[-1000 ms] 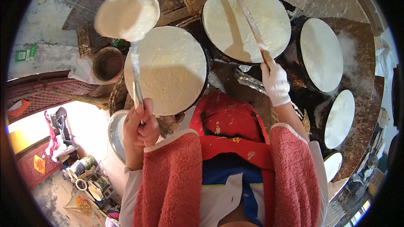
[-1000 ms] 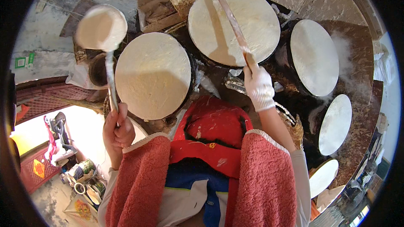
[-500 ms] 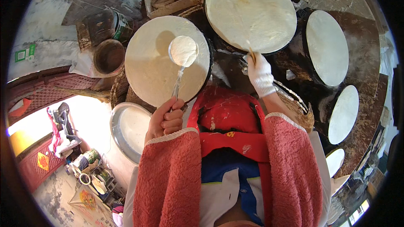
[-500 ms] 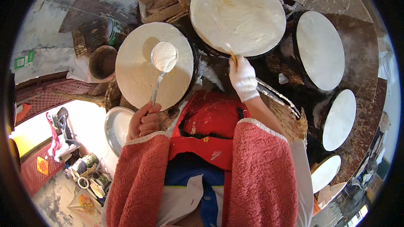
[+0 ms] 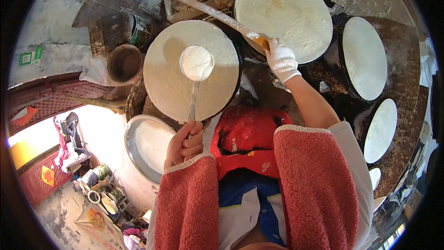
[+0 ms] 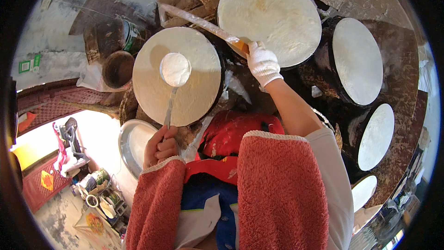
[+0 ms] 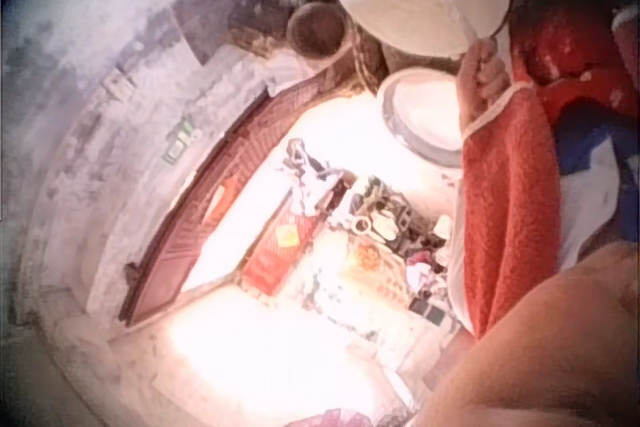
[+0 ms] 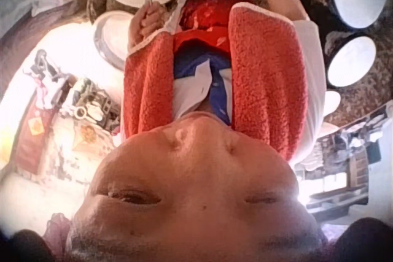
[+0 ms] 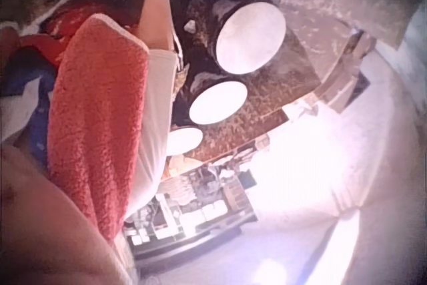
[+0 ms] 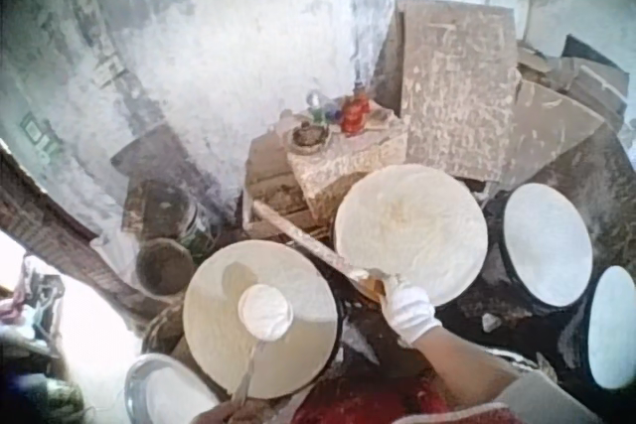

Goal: The person ladles batter onto multiple hot griddles and spreads it into thin circular crepes using a wooden spreader. They flip the crepes and transfer finished ones to a nearby stack.

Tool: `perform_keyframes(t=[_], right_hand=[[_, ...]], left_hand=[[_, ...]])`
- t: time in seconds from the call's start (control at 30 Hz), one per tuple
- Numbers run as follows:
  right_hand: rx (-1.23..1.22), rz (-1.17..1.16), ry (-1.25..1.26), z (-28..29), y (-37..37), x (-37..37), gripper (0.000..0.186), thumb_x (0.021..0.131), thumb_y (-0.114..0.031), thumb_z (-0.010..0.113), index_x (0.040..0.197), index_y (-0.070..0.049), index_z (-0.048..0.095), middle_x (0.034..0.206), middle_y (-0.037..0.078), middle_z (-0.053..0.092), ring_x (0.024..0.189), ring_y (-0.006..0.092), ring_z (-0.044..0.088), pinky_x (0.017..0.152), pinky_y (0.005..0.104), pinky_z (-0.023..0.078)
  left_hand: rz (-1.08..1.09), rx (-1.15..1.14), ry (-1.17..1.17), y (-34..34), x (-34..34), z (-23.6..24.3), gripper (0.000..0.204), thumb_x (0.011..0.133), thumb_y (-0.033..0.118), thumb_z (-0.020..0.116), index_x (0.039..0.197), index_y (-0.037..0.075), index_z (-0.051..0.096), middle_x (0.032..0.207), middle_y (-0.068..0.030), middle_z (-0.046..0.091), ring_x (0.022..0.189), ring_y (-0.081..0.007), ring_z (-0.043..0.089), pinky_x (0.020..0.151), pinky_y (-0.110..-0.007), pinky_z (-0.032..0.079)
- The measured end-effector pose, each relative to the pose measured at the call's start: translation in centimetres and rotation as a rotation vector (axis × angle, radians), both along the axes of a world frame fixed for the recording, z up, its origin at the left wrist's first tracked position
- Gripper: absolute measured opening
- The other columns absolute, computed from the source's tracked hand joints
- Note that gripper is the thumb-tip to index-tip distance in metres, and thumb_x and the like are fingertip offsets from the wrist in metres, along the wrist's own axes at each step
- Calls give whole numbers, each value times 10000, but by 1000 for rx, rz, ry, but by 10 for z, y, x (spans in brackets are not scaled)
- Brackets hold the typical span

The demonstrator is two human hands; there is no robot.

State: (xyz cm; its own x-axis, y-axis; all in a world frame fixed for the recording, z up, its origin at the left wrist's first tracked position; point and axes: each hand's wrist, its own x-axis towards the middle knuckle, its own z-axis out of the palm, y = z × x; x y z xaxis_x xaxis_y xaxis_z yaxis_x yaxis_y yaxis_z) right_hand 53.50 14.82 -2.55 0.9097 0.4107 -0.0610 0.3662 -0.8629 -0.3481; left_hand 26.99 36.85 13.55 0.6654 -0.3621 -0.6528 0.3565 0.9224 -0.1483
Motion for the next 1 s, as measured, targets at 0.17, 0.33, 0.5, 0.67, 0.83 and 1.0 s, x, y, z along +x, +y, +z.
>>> perform_keyframes(t=[0.17, 0.33, 0.5, 0.67, 0.83, 1.0], right_hand=[[154, -142, -126, 41, -27, 40, 290, 930, -312, 543, 1015, -36, 561, 766, 212, 641, 723, 395, 648, 673, 474, 529], [757, -768, -206, 96, -110, 87, 331, 839, -302, 672, 970, 2, 659, 830, 80, 673, 731, 153, 584, 695, 318, 485], [1399, -1138, -214, 136, -242, 43, 169, 850, -181, 636, 838, -20, 589, 666, 11, 517, 522, 106, 436, 463, 263, 342], [1809, -1224, -445, 131, -372, -69, 244, 905, -246, 645, 770, -85, 520, 555, -6, 408, 446, 103, 358, 406, 247, 277], [1732, -1634, -623, 118, -478, -243, 203, 914, -261, 630, 880, -76, 555, 597, 15, 459, 472, 130, 402, 425, 285, 359], [1492, -1873, -833, 126, -531, -482, 333, 848, -277, 677, 1025, -15, 571, 701, 61, 567, 486, 151, 473, 444, 300, 414]], left_hand=[[-66, 81, -30, 3, 13, 6, 246, 1025, 289, 412, 834, 140, 376, 519, 80, 256, 379, -15, 210, 312, -173, 173], [-99, 92, -167, 7, 29, 19, 261, 1028, 285, 395, 816, 142, 350, 486, 96, 231, 361, 0, 209, 303, -177, 151], [-267, 451, -578, -1, 38, 51, 289, 1028, 300, 388, 806, 120, 343, 449, 71, 223, 338, -30, 193, 315, -218, 137], [-853, 479, -545, -51, 65, 73, 295, 1026, 341, 388, 821, 131, 370, 478, 49, 254, 363, -61, 209, 345, -250, 167], [-952, -133, -185, -144, 66, 35, 280, 1038, 347, 336, 836, 156, 370, 472, 104, 224, 342, -9, 198, 298, -192, 185], [-1097, -256, -89, -235, 4, 23, 285, 1043, 321, 302, 840, 127, 346, 476, 80, 240, 338, -21, 247, 307, -195, 210]])
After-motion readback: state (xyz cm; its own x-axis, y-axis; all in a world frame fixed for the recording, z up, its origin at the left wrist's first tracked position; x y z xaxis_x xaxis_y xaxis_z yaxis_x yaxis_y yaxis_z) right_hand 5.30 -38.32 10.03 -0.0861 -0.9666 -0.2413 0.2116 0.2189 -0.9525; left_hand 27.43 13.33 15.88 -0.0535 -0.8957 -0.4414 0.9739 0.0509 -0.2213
